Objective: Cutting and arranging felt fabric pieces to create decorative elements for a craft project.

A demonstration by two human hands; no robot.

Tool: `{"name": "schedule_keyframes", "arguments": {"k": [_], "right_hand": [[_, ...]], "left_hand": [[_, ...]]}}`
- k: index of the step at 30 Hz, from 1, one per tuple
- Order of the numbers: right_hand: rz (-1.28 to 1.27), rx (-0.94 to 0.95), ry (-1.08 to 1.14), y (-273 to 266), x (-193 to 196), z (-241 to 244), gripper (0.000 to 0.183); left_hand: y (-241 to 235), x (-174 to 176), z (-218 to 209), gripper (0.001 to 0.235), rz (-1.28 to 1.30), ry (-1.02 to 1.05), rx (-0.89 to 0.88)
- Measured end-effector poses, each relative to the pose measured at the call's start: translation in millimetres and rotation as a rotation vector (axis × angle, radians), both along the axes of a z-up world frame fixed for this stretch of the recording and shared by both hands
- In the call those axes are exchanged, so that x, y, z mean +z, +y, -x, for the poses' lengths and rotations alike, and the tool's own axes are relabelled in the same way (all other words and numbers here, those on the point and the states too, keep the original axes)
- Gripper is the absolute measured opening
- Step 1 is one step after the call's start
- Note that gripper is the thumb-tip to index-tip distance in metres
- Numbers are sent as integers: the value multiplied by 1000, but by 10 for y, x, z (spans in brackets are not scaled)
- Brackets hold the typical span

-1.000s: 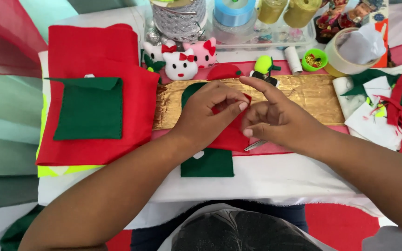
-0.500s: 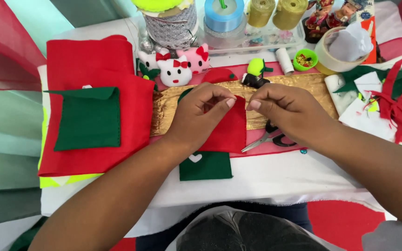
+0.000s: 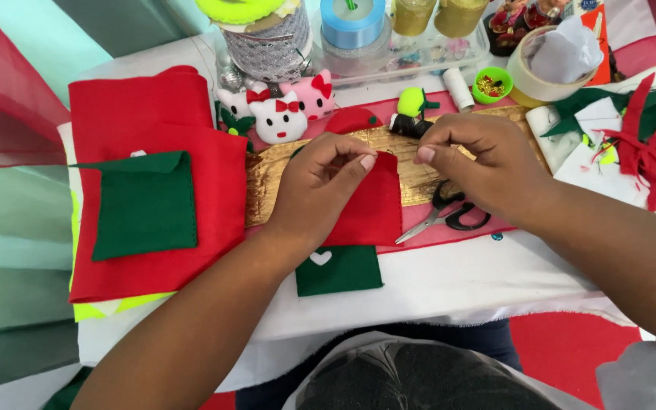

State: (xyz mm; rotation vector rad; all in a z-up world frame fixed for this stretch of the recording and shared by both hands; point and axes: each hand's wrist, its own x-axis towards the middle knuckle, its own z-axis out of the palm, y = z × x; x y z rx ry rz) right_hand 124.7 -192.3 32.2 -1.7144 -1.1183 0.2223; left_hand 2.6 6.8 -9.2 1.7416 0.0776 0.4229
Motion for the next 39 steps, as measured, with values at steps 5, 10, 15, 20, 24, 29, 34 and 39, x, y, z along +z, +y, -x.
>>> {"name": "schedule_keyframes", "arguments": {"k": [5,10,15,20,24,29,34,39], "right_hand": [[-61,13,-29,4,-43,8,17],[-139,17,-64,-17,-65,-27,19],[-149,11,-67,-3,-12,-18,22],[-155,20,-69,7,7,-39,21],[-159,21,-110,1,-13,-64,19],[-170,35,-146,-17,4,-78,18],[-196,36,-159,-16,-56,-59,19],[-201,46,-180,-19,-111,-53,17]], "left_hand": [[-17,22,25,12,4,21,19],[-22,44,11,11,12,25,27],[-15,97,33,15,78,129,-6],[-27,180,82,16,93,119,-20],[-32,203,110,15,90,60,-15],[-14,198,101,10,49,-1,-18],[-24,215,106,10,43,-12,-43],[-7,166,86,10,39,-2,-50]]}}
